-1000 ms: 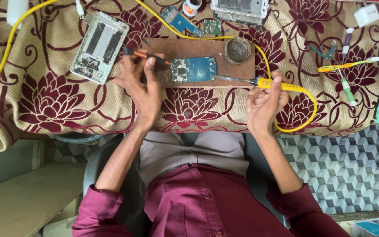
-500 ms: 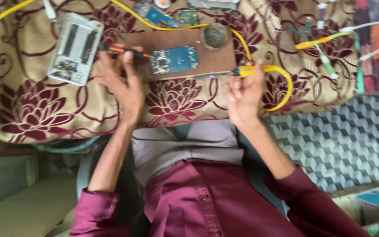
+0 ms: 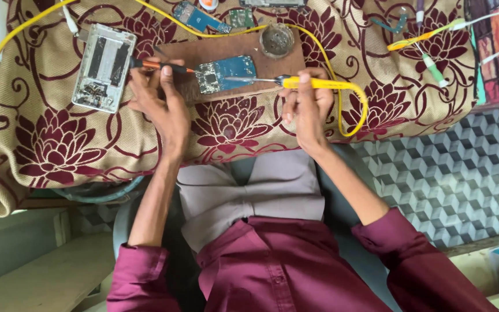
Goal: The person uses a soldering iron and a screwdriver to work on a blue circuit board placed on a wooden board. They repeatedly apply the soldering iron to various points on the board while holding it steady with the screwdriver.
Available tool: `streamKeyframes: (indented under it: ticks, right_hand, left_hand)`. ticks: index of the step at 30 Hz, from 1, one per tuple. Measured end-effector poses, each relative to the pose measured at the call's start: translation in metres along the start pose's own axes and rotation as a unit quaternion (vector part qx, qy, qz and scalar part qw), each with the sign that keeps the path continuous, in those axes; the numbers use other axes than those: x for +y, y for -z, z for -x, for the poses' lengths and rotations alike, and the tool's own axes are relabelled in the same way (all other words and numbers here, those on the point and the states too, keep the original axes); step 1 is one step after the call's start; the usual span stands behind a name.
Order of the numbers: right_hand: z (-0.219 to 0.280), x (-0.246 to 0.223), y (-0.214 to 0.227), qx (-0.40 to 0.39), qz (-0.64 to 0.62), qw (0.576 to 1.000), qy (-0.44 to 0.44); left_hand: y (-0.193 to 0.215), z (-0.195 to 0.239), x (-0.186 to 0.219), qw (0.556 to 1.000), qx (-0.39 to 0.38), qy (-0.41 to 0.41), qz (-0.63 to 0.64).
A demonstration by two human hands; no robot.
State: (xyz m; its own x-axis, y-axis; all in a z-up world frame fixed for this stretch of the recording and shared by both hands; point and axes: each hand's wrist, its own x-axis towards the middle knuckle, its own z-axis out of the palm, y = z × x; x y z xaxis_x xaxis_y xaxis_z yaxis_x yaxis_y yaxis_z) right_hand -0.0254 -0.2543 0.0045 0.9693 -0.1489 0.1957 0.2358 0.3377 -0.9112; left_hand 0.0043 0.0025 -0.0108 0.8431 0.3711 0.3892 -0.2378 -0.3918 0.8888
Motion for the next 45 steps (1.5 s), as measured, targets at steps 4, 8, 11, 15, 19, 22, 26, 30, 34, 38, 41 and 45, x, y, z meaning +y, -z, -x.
streamKeyframes:
  ticks: [4, 8, 11, 15, 19, 22, 26, 30, 34, 38, 41, 45]
  right_hand:
    - [-0.003, 0.012, 0.001, -0.035, 0.082, 0.993, 0.074]
    - [-0.001, 0.021, -0.001, -0.042, 0.086, 0.987, 0.128]
    - [-0.003, 0.03, -0.006, -0.044, 0.079, 0.983, 0.157]
    - [-0.01, 0.036, -0.01, -0.029, 0.106, 0.98, 0.167]
    - [-0.012, 0.039, -0.009, -0.047, 0.121, 0.971, 0.2]
    - [-0.013, 0.038, -0.012, -0.038, 0.113, 0.979, 0.163]
    - [-0.013, 0.039, -0.012, -0.043, 0.121, 0.977, 0.17]
    - [-0.013, 0.043, -0.008, -0.04, 0.143, 0.974, 0.17]
    - [-0.015, 0.049, -0.003, -0.048, 0.156, 0.97, 0.179]
    - [-0.02, 0.053, 0.001, -0.047, 0.155, 0.971, 0.177]
    - [-0.033, 0.051, 0.002, -0.055, 0.157, 0.968, 0.186]
    - [-0.057, 0.033, 0.002, -0.097, 0.2, 0.963, 0.151]
  left_hand:
    - [0.002, -0.002, 0.008, 1.0, 0.003, -0.005, 0.023]
    - [0.002, -0.003, 0.015, 0.999, -0.005, 0.003, -0.034]
    - [0.003, -0.005, 0.016, 1.0, -0.007, 0.018, -0.013]
    - [0.0, -0.009, 0.013, 0.999, 0.004, 0.014, -0.046]
    - [-0.001, -0.009, 0.008, 1.0, 0.001, -0.009, -0.015]
    - [-0.001, -0.007, 0.012, 1.0, 0.004, 0.009, -0.015]
    - [0.0, -0.006, 0.015, 1.0, 0.001, 0.017, 0.011]
    - [0.0, -0.007, 0.015, 0.999, -0.006, 0.012, 0.045]
    - [0.001, -0.006, 0.014, 1.0, -0.012, 0.017, 0.022]
    - [0.002, -0.004, 0.014, 0.999, -0.014, -0.006, 0.05]
    - [0.002, -0.005, 0.012, 0.999, -0.014, 0.015, 0.038]
    - [0.0, -0.003, 0.012, 1.0, -0.002, 0.009, 0.022]
